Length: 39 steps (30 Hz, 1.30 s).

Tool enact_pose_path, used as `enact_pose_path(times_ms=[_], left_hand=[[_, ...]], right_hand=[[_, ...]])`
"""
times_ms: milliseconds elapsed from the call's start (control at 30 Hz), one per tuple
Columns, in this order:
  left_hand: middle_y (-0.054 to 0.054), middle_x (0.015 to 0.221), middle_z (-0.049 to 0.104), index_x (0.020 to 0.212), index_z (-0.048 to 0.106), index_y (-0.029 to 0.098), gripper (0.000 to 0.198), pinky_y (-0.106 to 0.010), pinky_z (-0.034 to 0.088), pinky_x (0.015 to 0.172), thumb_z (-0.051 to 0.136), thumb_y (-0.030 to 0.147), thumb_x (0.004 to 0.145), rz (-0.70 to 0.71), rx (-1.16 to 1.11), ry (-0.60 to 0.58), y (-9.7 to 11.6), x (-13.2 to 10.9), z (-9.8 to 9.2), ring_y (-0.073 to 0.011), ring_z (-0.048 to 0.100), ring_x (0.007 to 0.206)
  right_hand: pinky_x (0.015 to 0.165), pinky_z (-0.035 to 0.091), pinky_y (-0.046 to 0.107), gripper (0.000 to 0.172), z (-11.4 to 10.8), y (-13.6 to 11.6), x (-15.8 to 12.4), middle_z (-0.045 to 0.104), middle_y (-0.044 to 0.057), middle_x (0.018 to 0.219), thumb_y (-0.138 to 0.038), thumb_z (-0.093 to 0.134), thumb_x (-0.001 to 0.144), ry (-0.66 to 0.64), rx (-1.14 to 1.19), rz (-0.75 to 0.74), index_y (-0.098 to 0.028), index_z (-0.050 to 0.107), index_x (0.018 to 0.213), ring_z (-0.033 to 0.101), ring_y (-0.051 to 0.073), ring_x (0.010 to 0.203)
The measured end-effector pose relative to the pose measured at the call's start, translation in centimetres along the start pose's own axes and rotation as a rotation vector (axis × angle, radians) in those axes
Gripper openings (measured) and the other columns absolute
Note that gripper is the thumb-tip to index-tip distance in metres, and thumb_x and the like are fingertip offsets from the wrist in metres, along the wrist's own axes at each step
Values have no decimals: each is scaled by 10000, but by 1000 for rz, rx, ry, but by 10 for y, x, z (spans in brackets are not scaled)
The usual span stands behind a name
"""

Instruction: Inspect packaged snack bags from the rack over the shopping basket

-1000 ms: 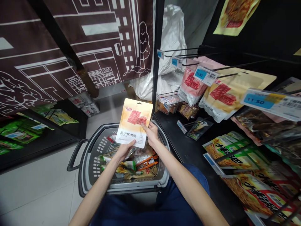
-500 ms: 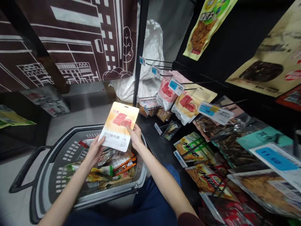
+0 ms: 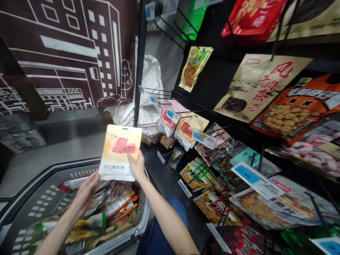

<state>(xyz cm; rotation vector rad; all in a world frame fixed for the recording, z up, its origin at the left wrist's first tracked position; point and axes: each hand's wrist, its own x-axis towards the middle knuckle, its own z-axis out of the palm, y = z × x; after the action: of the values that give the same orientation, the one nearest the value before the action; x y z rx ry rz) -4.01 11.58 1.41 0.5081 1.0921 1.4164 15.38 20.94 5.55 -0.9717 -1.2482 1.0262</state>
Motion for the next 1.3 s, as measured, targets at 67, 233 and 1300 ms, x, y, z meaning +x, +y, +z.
enact_pose_path(times_ms=[67,233,1300], left_hand=[[-107,1385,618,1264,633,200,523,-291,616,866,762,418,807,-13,-11,-32,3,0,-2,-270,638,1214],[-106,1386,617,1172,655,185,374,-303,614,858,674,380,854,-69,-64,8,12,1,-6,-270,662,1176],[-24,1145,739,988,712,221,182,-236,611,757,601,294,864,-201,51,114,14,3,15,-172,706,971]], right_hand=[[927,538,360,438,-21,-9,7,710,101,1176,-485,651,852,159,-69,-23,-194,593,1174,684,241,1043],[950,510,394,508,-76,-29,12,702,129,1191,-547,609,844,504,-313,-15,-210,573,1222,668,284,1093],[888,506,370,241,-111,-88,44,704,88,1100,-420,544,885,665,-243,-141,-255,486,1050,676,255,1000]])
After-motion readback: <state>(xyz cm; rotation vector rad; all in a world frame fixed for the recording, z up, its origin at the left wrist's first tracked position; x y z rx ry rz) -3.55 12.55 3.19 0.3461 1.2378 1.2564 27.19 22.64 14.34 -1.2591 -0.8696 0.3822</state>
